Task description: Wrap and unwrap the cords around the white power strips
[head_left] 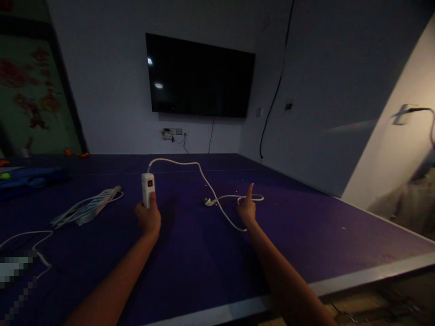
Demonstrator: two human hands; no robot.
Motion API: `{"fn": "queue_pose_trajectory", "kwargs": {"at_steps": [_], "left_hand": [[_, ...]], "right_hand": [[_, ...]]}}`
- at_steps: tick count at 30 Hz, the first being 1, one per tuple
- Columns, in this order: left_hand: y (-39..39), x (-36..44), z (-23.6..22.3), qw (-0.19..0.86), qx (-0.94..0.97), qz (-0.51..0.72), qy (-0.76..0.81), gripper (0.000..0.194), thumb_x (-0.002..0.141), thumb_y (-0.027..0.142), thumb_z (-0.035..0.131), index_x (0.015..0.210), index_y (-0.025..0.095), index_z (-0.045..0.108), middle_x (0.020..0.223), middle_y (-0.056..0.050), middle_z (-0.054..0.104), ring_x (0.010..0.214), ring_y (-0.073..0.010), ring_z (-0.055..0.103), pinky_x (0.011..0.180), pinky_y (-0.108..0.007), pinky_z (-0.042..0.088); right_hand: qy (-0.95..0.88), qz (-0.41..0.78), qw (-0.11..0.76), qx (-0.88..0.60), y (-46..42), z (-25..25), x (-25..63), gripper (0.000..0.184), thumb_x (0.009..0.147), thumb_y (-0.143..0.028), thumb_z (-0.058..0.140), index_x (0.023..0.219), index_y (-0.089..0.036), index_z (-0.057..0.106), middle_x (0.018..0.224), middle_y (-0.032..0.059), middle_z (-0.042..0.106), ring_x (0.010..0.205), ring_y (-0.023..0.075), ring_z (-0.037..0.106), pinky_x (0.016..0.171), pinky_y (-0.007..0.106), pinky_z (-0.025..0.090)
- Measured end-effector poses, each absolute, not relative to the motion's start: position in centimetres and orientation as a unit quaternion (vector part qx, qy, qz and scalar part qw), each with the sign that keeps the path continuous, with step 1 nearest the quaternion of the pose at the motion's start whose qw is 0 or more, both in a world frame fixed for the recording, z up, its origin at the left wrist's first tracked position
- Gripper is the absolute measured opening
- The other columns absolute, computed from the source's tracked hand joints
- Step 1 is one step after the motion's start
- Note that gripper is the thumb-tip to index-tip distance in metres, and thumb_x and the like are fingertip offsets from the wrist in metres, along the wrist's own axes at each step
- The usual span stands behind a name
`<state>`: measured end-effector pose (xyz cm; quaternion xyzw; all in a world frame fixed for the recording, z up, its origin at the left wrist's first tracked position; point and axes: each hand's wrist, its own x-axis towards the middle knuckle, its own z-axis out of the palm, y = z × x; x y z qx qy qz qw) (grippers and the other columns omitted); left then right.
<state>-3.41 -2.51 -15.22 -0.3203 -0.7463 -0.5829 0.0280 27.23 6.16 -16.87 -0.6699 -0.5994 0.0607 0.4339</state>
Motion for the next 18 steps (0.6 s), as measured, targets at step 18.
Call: {"fn": "queue_pose_trajectory", "kwargs": {"at_steps": [18], "left_hand": [[-4.3, -0.8, -15.0, 0.212, -0.602, -0.495, -0.59, 0.066, 0.07, 0.069, 0.046, 0.109, 0.015, 0.049, 0.103, -0.014, 0.058, 0.099, -0.0283, 0.054, 0.083, -0.04, 0.042]], "right_hand": [[-0.654, -0.066, 0.379, -0.652, 3.8, -12.5, 26.1, 0.041, 0.084, -0.042, 0.046, 0.12, -0.024, 0.057, 0.078, 0.005, 0.069, 0.076, 0.0204, 0.064, 0.067, 0.028, 0.043]]}}
